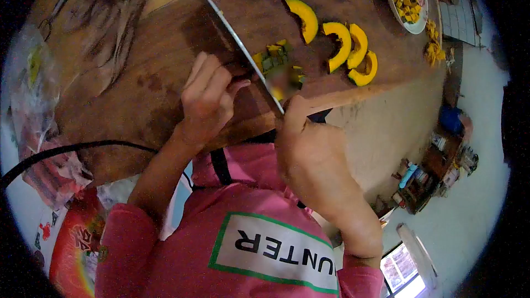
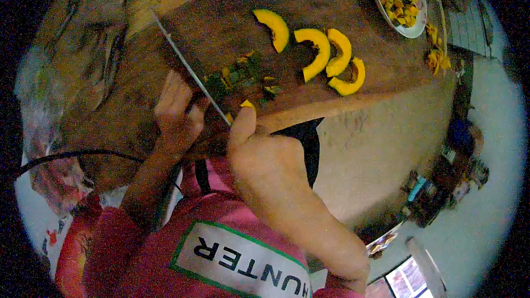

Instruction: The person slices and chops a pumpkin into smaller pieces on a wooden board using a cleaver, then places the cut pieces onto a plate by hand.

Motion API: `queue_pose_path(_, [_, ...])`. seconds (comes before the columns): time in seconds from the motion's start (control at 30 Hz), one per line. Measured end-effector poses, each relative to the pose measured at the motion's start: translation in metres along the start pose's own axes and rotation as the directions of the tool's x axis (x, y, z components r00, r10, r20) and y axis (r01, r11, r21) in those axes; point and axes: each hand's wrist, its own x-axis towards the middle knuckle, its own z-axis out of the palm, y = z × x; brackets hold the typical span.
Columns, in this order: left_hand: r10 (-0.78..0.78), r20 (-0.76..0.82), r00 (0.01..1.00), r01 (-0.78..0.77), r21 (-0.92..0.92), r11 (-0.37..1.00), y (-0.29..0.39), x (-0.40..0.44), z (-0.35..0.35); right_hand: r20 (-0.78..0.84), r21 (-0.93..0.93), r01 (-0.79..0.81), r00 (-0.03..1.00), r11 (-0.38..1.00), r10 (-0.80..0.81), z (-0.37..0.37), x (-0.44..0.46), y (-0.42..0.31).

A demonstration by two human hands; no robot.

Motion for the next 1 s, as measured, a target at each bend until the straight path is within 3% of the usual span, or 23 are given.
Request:
queue_pose_path(0.1, [-0.024, 0.038, 0.999, 0.024, 0.02, 1.0, -0.002, -0.002, 0.0, 0.023, -0.019, -0.017, 1.0, 1.0, 0.017, 0.013, 0.003, -0.002])
queue_pose_path(0.23, [-0.025, 0.073, 0.997, 0.025, 0.01, 1.0, -0.007, -0.008, -0.001, -0.145, 0.031, 0.041, 0.989, 0.999, -0.036, 0.044, 0.013, 0.015])
queue_pose_path(0.4, [0.001, -0.027, 1.0, -0.003, -0.075, 0.997, -0.002, 0.001, 0.003, -0.226, 0.154, 0.083, 0.973, 0.985, -0.047, 0.047, 0.012, 0.025])
queue_pose_path(0.5, [-0.06, -0.043, 0.997, 0.055, -0.102, 0.993, -0.002, -0.005, 0.002, -0.382, 0.236, 0.125, 0.924, 0.964, -0.026, 0.042, 0.014, 0.032])
queue_pose_path(0.6, [-0.114, -0.092, 0.989, 0.101, -0.134, 0.986, 0.003, -0.006, 0.006, -0.439, 0.378, 0.09, 0.894, 0.922, 0.092, 0.014, 0.004, 0.03])
queue_pose_path(0.67, [-0.196, -0.09, 0.976, 0.176, -0.194, 0.965, 0.008, -0.003, 0.007, -0.564, 0.426, 0.152, 0.815, 0.892, 0.13, -0.002, -0.005, 0.032])
queue_pose_path(0.73, [-0.328, -0.014, 0.945, 0.312, -0.269, 0.911, 0.014, -0.002, 0.001, -0.556, 0.559, 0.129, 0.791, 0.819, 0.255, -0.003, -0.015, 0.039])
queue_pose_path(0.87, [-0.398, -0.112, 0.911, 0.287, -0.521, 0.804, 0.012, 0.004, 0.005, -0.425, 0.734, 0.027, 0.797, 0.678, 0.429, 0.001, -0.038, 0.056])
queue_pose_path(1.0, [-0.291, -0.089, 0.953, 0.265, -0.229, 0.937, 0.007, 0.011, -0.008, -0.302, 0.845, -0.051, 0.777, 0.533, 0.552, 0.013, -0.053, 0.059])
